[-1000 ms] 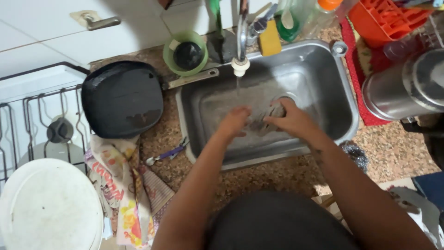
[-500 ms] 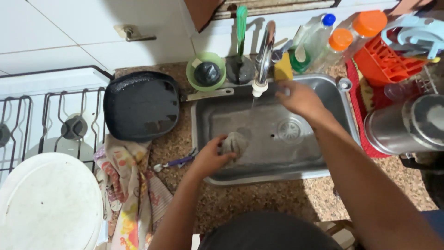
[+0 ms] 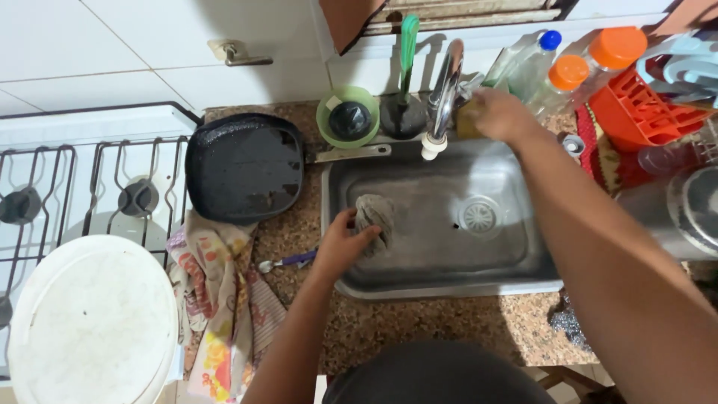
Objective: Washing a cleaning cloth in a sink, wringing it out, and then using it with a handle to mop a tiled floor.
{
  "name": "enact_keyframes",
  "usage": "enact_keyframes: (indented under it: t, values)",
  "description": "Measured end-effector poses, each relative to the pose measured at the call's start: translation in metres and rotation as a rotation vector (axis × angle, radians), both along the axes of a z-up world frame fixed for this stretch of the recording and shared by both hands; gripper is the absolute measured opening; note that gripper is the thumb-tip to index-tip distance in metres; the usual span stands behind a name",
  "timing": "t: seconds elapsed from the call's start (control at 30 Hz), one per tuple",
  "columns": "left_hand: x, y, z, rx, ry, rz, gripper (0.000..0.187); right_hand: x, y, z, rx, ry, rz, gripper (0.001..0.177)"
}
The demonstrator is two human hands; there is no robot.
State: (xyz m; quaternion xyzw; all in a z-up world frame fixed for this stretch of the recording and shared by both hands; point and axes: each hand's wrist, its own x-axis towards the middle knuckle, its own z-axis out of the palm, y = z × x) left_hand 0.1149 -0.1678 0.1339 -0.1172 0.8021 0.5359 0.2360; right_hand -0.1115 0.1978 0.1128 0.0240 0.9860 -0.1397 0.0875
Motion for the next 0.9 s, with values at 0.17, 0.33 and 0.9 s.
enact_keyframes:
  t: [0.17, 0.33, 0.9]
  values:
    - [-0.003, 0.006, 0.006, -0.005, 0.010, -0.004, 0.091, 0.106, -0.025, 0.053, -0.592, -0.055, -0.162, 0.036]
    - [-0.002, 0.029, 0.011, 0.011, -0.021, -0.010, 0.081, 0.198, -0.050, 0.056, -0.410, -0.190, -0.036, 0.057]
    - [-0.008, 0.093, -0.055, -0.105, 0.114, -0.356, 0.056, 0.269, -0.020, 0.052, -1.265, -0.073, -0.475, 0.071]
